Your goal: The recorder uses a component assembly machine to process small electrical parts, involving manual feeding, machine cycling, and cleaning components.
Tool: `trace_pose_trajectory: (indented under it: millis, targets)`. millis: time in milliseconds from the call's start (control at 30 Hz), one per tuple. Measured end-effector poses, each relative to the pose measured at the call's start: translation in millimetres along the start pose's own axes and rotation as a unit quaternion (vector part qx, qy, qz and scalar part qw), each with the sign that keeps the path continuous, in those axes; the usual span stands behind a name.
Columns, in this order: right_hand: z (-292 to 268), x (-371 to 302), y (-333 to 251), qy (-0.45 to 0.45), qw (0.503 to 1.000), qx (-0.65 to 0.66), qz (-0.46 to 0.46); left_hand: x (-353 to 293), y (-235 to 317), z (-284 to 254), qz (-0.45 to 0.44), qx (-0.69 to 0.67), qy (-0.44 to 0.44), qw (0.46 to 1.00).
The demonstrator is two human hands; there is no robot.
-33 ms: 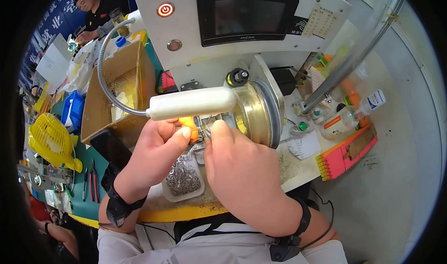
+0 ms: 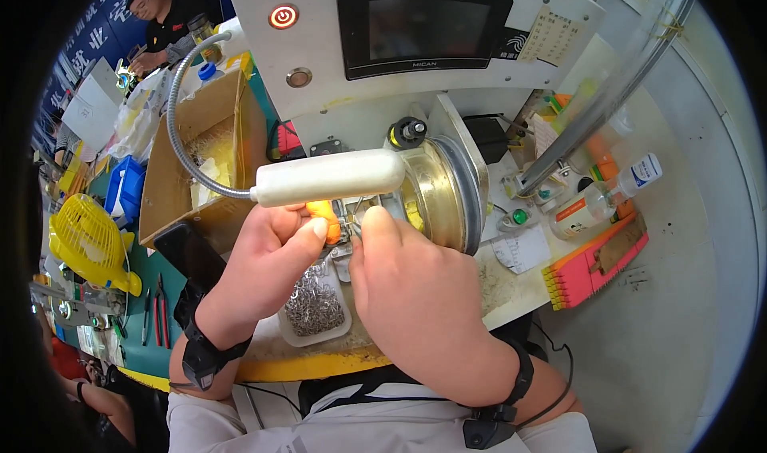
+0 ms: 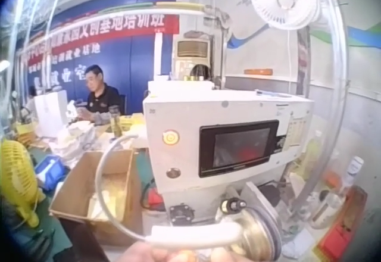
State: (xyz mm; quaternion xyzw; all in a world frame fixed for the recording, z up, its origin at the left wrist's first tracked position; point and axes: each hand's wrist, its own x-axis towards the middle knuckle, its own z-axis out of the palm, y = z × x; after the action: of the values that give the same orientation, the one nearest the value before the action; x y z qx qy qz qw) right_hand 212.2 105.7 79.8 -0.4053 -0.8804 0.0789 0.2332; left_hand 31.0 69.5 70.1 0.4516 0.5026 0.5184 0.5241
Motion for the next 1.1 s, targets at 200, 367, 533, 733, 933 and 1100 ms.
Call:
trace_pose_trajectory:
  millis: [200, 367, 533, 733, 933, 1100]
  targets:
    - [-3.8, 0.1, 2.0, 0.002, 1.0, 0.009, -0.019, -2.0, -18.4, -16.4, 0.036, 0.009, 0.02, 0.999]
    - [13.3, -27.8, 35.2, 0.146, 0.954, 0.136, -0.225, -1.4, 15.8, -18.0, 0.123, 0.016, 0.039, 0.991]
    - [35.1, -73.8, 106.9, 0.09, 0.969, 0.106, -0.203, -1.2, 36.5, -69.4, 0.189, 0.359, 0.245, 0.88]
    - [29.6, -71.8, 138.8, 0.101, 0.987, 0.076, -0.098, -14.6, 47.0, -145.4, 0.085, 0.622, 0.357, 0.692]
    - [6.5, -71.7, 111.4, 0.147, 0.966, 0.173, -0.126, -21.2, 48.9, -142.1, 0.024, 0.75, 0.346, 0.563]
    - [-2.1, -50.0, 72.6, 0.015, 0.916, 0.316, -0.248, -25.3, 50.3, -110.6, 0.05, 0.742, 0.33, 0.582]
